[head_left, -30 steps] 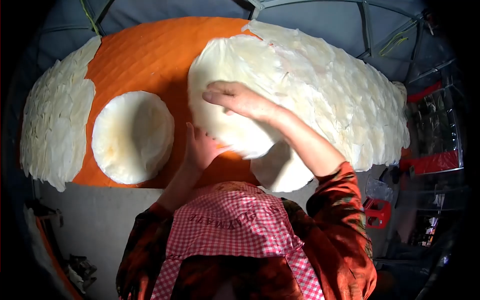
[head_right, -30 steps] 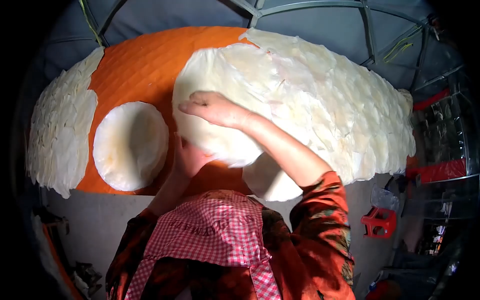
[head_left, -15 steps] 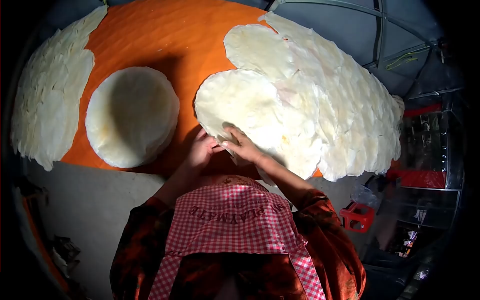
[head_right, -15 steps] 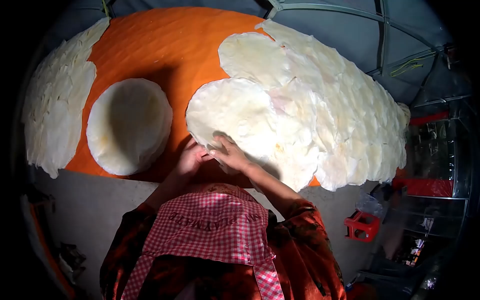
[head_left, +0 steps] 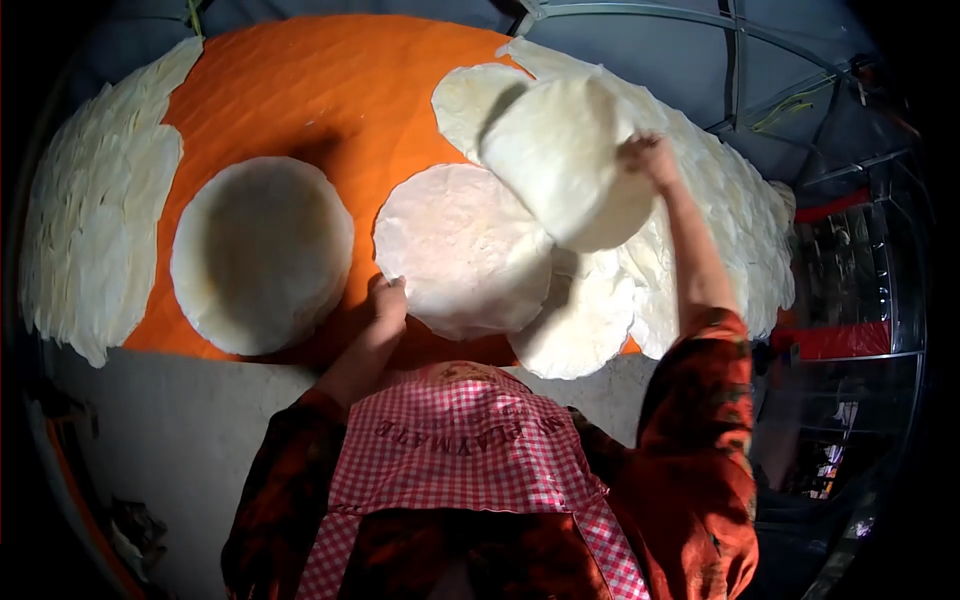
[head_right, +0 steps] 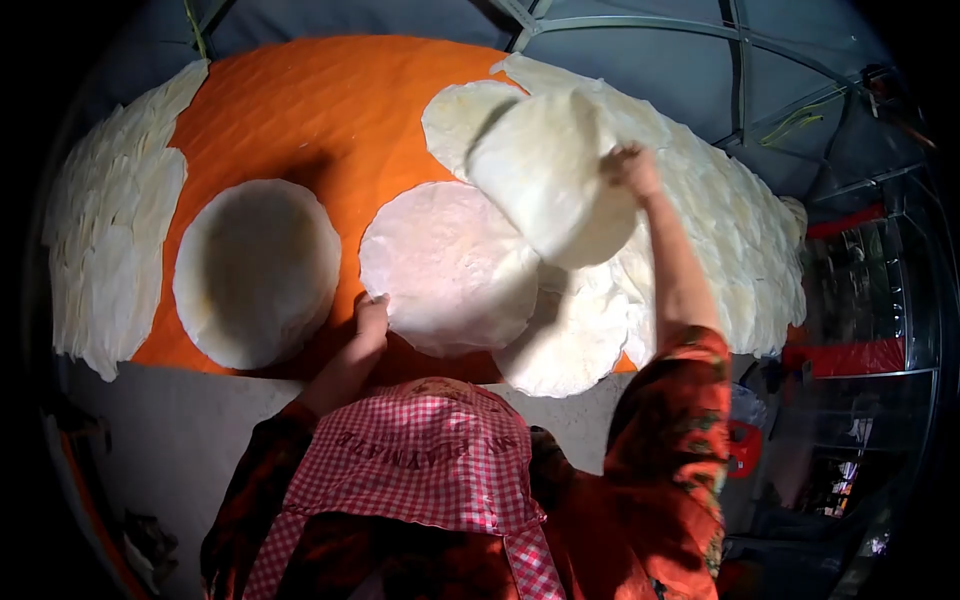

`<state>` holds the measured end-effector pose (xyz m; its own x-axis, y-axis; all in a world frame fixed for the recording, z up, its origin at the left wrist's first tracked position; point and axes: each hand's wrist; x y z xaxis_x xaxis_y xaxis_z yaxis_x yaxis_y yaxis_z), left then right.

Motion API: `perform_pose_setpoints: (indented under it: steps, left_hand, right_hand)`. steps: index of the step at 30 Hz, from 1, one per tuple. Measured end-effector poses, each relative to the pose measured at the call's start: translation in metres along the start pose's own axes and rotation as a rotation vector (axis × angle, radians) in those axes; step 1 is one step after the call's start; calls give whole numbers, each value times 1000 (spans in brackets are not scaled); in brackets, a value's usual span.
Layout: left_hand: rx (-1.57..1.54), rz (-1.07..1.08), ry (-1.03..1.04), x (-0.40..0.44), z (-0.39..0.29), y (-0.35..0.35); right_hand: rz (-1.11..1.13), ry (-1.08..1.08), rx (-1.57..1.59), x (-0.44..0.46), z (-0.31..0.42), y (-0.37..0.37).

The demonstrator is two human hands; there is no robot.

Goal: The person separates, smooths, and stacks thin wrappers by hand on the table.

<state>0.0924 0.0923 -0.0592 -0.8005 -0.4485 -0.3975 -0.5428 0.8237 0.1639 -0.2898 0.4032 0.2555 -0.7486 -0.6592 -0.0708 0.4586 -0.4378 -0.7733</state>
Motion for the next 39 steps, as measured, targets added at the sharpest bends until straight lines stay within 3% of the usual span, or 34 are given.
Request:
perform_pose_setpoints:
  steps: [2,5,7,9,11,12,13,14,15,17,19,22,24,28,33,36,39]
  left_hand:
    - [218,-59,109,0,-4,1]
    - [513,-161,310,-39,-71,2]
    - [443,-55,374,-62,-102,4]
    - [-110,208,87,-73,-129,18]
    - [-527,447,-93,-49,-105,20]
    - [-603,438,-169,-47,-108,21]
    - [-679,428,-245,-47,-114,24]
    - [-755,414,-323,-46,-116,25]
    - [-800,398,-362,-44,-115,25]
    - [-857,516,-346,-37,-98,18]
    - [-844,541,-365,-34,-87,14]
    - [-967,597,-229,-43,-99,21]
    - [-861,566,-240,-47,-110,20]
    - [-709,567,-250,-27,-83,19]
    - [-819,616,-312,-55,-122,19]
    - [-662,813,-191,-58,-106,27]
    - [-657,691,-199,-59,-104,27]
  right_hand:
    - [-87,167,232,-9,86,-41]
    - [-144,-142,-237,-14,126,-36]
    - [-135,-182,-307,-22,135,8]
    - [51,41,-398,-43,160,70]
    - [-22,-137,-451,-69,155,161]
    - [37,-204,-449,-92,195,191]
    - [31,-318,-409,-96,151,250]
    - [177,-357,-387,-110,132,285]
    - [353,-260,-391,-127,135,306]
    - [394,-256,-430,-142,123,336]
    - [413,-235,-404,-147,108,345]
    - [382,-127,-160,-142,154,310]
    - [308,-65,-38,-130,169,309]
    - [274,-169,-212,-137,160,331]
    - [33,-224,7,-167,118,324]
    - [97,-103,145,-162,138,312]
    - [85,-234,287,-150,152,316]
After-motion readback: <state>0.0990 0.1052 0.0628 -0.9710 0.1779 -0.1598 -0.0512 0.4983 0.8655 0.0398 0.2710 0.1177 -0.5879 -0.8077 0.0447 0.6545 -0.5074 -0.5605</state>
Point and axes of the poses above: each hand's wrist, its own x-axis towards the middle knuckle, its own y-axis out of the palm, z = x × y, and after that the axes turned 12 degrees about z, right-handed
